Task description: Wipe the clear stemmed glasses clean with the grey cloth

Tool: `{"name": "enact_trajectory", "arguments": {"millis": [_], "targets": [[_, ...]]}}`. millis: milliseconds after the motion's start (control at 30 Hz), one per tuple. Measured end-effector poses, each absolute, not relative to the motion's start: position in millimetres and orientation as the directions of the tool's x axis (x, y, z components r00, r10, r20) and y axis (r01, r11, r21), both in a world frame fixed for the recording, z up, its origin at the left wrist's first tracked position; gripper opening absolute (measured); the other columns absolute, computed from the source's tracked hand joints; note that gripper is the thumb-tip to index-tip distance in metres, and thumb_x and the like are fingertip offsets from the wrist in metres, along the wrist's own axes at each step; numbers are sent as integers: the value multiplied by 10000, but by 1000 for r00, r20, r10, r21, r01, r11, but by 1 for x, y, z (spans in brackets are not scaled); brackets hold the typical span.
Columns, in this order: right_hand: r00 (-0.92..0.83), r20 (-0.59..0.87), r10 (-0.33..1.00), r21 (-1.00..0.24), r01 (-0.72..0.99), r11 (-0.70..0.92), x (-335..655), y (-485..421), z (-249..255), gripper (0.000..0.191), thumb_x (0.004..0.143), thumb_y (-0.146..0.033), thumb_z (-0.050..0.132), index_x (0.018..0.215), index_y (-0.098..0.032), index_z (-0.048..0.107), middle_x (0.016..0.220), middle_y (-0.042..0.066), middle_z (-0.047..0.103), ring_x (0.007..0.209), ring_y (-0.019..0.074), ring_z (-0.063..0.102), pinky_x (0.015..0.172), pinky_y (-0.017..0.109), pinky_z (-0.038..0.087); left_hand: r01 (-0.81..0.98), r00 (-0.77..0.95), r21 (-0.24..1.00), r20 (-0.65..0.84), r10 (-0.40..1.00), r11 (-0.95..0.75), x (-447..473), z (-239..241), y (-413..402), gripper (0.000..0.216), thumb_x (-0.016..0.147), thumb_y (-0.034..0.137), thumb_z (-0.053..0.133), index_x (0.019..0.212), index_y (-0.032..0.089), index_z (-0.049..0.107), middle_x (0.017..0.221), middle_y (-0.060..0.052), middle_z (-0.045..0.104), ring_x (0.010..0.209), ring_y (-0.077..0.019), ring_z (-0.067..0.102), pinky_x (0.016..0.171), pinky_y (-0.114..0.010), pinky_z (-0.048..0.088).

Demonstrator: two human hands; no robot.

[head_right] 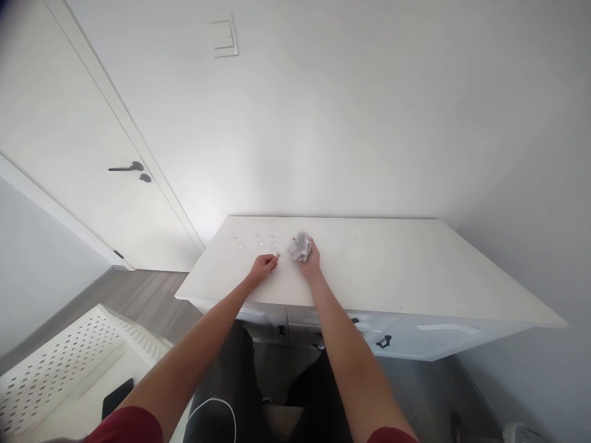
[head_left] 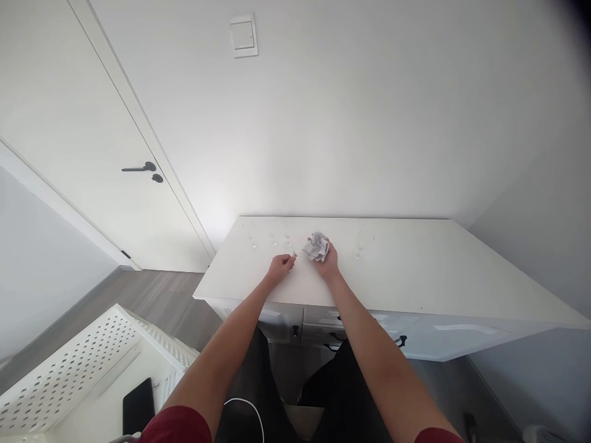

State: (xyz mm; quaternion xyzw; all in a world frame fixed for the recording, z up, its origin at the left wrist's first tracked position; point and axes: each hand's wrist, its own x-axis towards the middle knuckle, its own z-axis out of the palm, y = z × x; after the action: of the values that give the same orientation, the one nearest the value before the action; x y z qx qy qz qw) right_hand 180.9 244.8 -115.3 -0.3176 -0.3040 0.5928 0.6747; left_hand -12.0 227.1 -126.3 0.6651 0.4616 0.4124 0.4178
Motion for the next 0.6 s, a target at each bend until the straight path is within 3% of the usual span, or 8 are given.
{"name": "enact_trajectory", "arguments": {"millis": [133, 233, 300, 367, 467, 533, 600], "targets": [[-16, 69, 997, -809, -586, 47, 146, 242, -115, 526, 876, -682, 569, 1094, -223, 704, 1087, 111, 755, 1051, 323, 717, 782, 480, 624, 252, 248, 938, 177, 953, -240, -11, -127, 230, 464, 889, 575, 567, 631, 190, 543, 599, 17, 495, 586, -128, 444, 602, -273, 377], [32, 150, 988, -877, -458, 148, 130, 234, -114, 591, 930, -723, 455, 1183, -233, 668, 1182, 113, 715, 1123, 296, 684, 870, 462, 608, 236, 240, 943, 176, 955, -233, -11, -128, 231, 426, 909, 537, 520, 665, 189, 545, 628, 8, 514, 603, -131, 456, 611, -278, 388], [132, 262, 956, -912, -290, 290, 127, 228, -112, 532, 923, -628, 562, 1315, -272, 610, 1389, 96, 616, 1289, 274, 588, 1031, 453, 539, 230, 235, 947, 171, 957, -226, -11, -129, 231, 365, 895, 472, 525, 660, 193, 524, 623, 13, 508, 600, -128, 443, 606, -277, 378], [169, 416, 893, -902, -49, 429, 127, 224, -111, 548, 901, -499, 645, 1408, -314, 553, 1572, 65, 454, 1448, 263, 425, 1190, 468, 392, 225, 230, 949, 169, 958, -222, -11, -129, 231, 295, 866, 393, 531, 647, 199, 491, 612, 24, 489, 597, -122, 419, 599, -273, 364], [161, 557, 815, -825, 224, 519, 126, 223, -108, 473, 899, -412, 636, 1357, -299, 603, 1611, 69, 395, 1497, 273, 331, 1259, 500, 262, 232, 229, 949, 161, 960, -214, -10, -130, 230, 234, 816, 321, 537, 628, 203, 464, 599, 31, 478, 596, -120, 405, 591, -271, 353], [232, 541, 808, -838, 224, 497, 126, 225, -108, 426, 867, -403, 664, 1275, -281, 643, 1573, 79, 441, 1472, 282, 359, 1251, 494, 278, 246, 236, 946, 153, 960, -211, -9, -130, 230, 237, 797, 316, 559, 613, 202, 464, 595, 29, 489, 595, -123, 419, 589, -274, 359], [295, 413, 862, -908, 60, 414, 128, 229, -107, 437, 840, -441, 691, 1241, -275, 642, 1510, 79, 510, 1424, 283, 422, 1215, 472, 348, 257, 248, 942, 150, 957, -214, -8, -130, 229, 276, 806, 351, 586, 605, 202, 469, 593, 28, 494, 592, -124, 433, 588, -275, 369]]}}
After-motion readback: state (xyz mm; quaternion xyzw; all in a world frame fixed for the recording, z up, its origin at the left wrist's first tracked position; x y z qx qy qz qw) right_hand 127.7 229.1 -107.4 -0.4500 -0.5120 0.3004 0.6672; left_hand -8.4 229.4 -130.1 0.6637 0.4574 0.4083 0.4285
